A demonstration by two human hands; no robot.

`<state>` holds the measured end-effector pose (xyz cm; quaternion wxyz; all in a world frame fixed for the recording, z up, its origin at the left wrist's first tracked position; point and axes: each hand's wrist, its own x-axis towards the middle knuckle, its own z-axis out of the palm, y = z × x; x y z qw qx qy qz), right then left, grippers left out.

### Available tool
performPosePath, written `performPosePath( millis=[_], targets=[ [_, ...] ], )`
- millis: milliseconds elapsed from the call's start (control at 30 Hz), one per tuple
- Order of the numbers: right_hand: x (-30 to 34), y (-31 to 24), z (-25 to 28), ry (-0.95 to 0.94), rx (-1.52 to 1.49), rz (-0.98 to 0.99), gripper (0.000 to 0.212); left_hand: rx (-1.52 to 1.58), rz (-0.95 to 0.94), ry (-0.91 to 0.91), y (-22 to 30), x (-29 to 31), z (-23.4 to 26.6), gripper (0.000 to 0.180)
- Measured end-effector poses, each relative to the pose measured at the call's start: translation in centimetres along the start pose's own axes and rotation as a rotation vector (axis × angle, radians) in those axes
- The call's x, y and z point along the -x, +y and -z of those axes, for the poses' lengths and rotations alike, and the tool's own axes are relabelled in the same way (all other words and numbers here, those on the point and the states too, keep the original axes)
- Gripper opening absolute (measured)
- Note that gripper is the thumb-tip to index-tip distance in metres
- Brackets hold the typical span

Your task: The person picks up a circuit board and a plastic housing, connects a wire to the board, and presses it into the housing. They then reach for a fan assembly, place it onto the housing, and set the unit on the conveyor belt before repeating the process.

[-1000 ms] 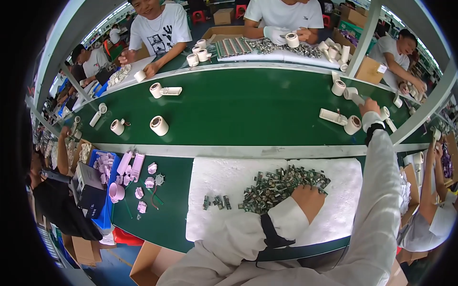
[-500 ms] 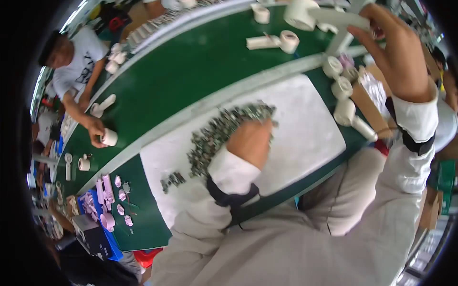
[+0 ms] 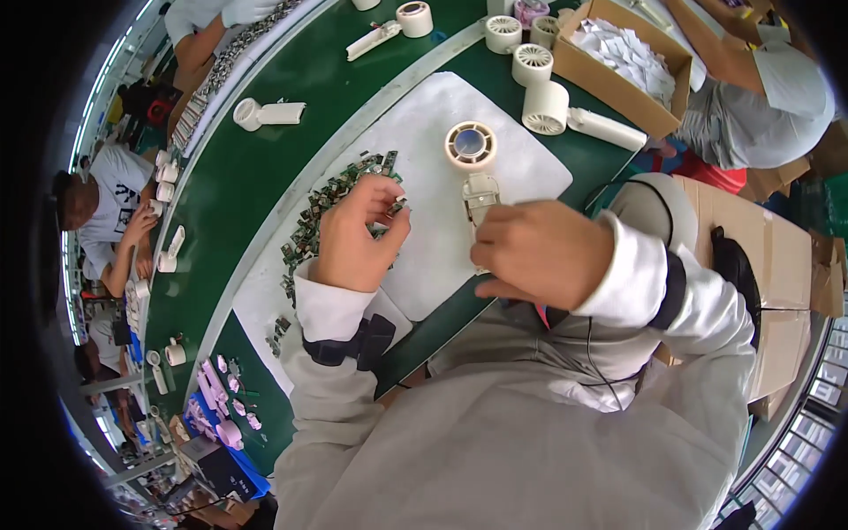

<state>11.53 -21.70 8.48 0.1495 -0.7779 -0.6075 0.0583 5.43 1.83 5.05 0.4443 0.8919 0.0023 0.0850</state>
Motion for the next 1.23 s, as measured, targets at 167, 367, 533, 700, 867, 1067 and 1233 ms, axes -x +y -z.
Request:
performPosePath(
  millis=[167, 367, 533, 700, 867, 1067, 1233],
  targets=[
    [-3.3, 3.2, 2.2, 0.156, 0.119, -0.108, 0.023, -0.082, -0.035, 0.005, 0.5, 1.4, -1.8, 0.024],
    [-5.2, 5.3, 0.0, -0.146, 0.148, -0.075, 0.016, -0.380, -0.075, -0.016, 1.0, 2.2, -2.0, 0.030],
    [-5.1, 5.9, -1.6, -0.057, 0.051, 0.061, 0.013, 0.119, -0.054, 0.161, 1.4, 3.2, -4.3, 0.029],
    [-5.4, 5.9, -3.4, 0.175, -0.223, 0.085, 0.015, 0.547, 0.065, 0.304, 0.1, 4.2, -5.1, 0.030],
    [-5.6, 5.0, -3.4, 0.140, -0.361, -0.129, 0.013, 0.699, 0.196, 0.326, -0.7, 4.0, -4.2, 0.033],
    [-5.3, 5.0, -3.7, 0.197, -0.273, -0.104, 0.013, 0.602, 0.283, 0.343, 0.4, 4.7, -3.6, 0.043],
    [-5.4, 4.8, -3.1, 0.105, -0.277, -0.153, 0.020, 0.578, 0.291, 0.366, 0.3, 4.7, -3.8, 0.055]
  ],
)
